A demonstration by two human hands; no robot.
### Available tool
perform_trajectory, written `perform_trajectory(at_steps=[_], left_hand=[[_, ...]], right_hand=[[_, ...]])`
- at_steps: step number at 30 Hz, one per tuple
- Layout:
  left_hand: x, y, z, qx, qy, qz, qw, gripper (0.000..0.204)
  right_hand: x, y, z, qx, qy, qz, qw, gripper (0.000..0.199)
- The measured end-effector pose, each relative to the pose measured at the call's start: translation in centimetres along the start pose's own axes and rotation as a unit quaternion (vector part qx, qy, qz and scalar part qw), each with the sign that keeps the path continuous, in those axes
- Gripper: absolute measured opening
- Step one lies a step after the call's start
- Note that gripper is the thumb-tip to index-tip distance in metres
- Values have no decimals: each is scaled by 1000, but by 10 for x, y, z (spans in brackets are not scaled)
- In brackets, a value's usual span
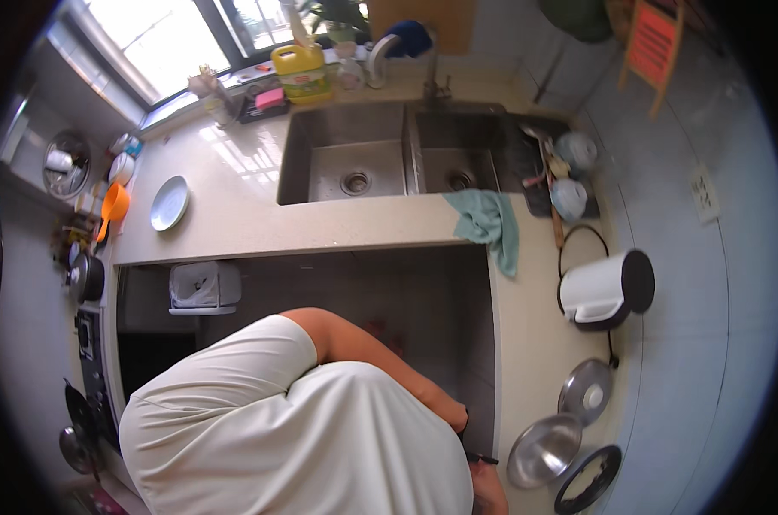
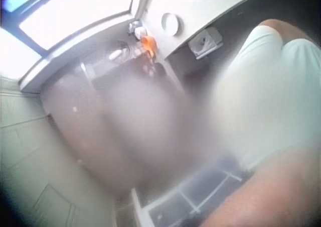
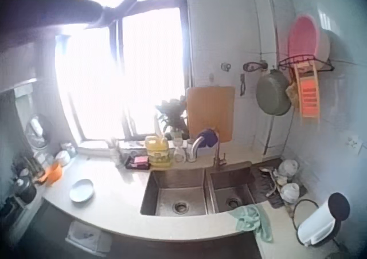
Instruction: The person opens a rice cooker and uses a rice paddle to scoop cooked rice into a metal bowl. They wash their hands with soap and water at the sink before and after handling the rice. The person scrapes the remaining rice from the cooker pot into the bowl and then rinses the pot under the tap.
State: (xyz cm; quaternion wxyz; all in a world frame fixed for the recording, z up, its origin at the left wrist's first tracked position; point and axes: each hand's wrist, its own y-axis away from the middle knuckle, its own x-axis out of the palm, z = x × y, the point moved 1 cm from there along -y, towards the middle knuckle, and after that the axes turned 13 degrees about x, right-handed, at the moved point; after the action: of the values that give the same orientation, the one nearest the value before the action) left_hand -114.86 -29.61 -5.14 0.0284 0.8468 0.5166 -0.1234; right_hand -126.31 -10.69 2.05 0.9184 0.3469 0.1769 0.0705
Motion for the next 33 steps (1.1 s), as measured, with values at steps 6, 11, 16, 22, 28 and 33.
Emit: perform_trajectory(at_steps=[6,11,16,22,28,33], left_hand=[[-20,28,-1,-13,7,-78,997,22],[-36,96,-6,-36,17,-211,977,22],[-59,215,-2,-72,12,-303,950,21],[-89,509,-24,-69,85,-662,741,18],[-166,795,-62,-203,-257,-871,367,16],[-264,909,-76,-379,-455,-762,262,31]], right_hand=[[-28,-46,-4,112,-137,104,979,23],[-37,-95,23,389,-170,165,890,34],[-48,-159,18,351,-150,233,895,38],[-6,-231,104,362,-290,266,845,26],[53,-252,199,417,-192,194,867,24],[38,-261,202,459,-175,3,871,24]])
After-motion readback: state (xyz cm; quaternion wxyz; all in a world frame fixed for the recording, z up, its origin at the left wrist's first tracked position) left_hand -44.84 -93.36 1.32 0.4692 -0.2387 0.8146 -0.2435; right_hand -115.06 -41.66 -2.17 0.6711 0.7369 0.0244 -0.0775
